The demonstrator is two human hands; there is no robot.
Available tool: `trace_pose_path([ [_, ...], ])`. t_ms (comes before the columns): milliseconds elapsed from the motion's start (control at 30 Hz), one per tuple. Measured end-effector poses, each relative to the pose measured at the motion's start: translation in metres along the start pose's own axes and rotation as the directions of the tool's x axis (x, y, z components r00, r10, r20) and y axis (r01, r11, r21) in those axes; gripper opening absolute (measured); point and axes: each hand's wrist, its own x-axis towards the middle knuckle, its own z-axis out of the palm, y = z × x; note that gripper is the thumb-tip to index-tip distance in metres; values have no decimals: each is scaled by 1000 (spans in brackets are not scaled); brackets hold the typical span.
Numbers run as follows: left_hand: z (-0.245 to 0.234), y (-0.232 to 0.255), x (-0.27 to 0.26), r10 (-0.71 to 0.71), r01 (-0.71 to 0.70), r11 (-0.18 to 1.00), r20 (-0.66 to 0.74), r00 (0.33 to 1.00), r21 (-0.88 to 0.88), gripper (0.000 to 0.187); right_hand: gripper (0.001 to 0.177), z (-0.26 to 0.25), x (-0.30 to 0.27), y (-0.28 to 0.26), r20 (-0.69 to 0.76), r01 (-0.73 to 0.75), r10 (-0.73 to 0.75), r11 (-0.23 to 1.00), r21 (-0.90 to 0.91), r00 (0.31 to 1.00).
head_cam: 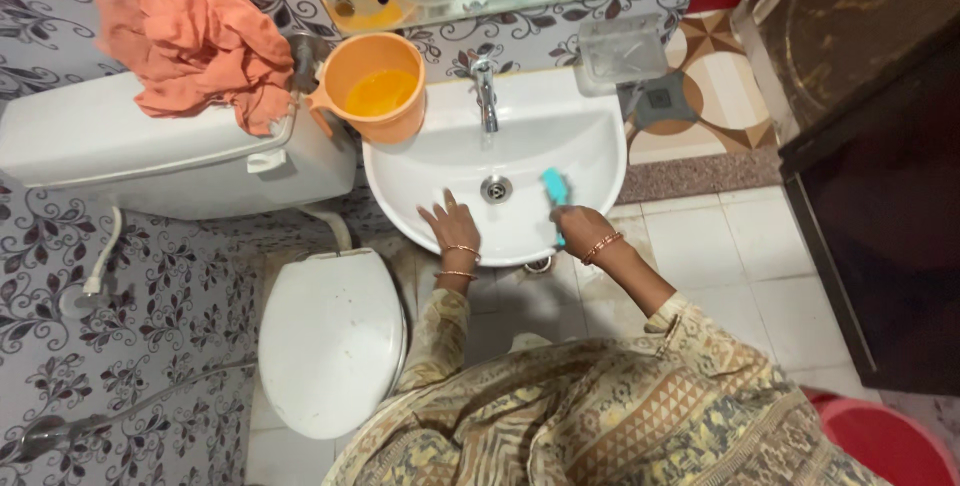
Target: The person scrubs the interior of a white bathroom sink using a blue scrubbing brush. The person repeatedly scrubs the basin and the area around the drain while water runs from the faucet.
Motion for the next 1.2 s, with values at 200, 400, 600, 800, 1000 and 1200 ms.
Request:
trace_pose_path([
  [200, 11, 71, -13, 66, 63, 925, 322, 944, -374, 52, 42, -3, -7, 20, 31, 211, -226, 943, 256, 974],
  [400, 8, 72, -21, -8, 231, 862, 444, 896, -451, 48, 26, -9, 16, 35, 91, 39, -34, 998, -56, 995],
  [600, 4, 66, -13, -25, 295, 826, 493, 870, -480, 50, 38, 10, 27, 53, 198, 259, -293, 949, 180, 935],
  [800, 13, 67, -15, -93, 261, 847, 354, 931, -464, 51, 32, 21, 47, 67, 67, 173, -171, 985, -19, 983],
  [1000, 20, 68, -14, -76, 239, 841, 331, 940, -485, 45, 42, 26, 48, 77, 145, 400, -429, 896, 192, 891],
  [1200, 8, 66, -17, -71, 252, 847, 371, 926, -469, 47, 44, 36, 53, 78, 213, 331, -317, 943, -30, 924],
])
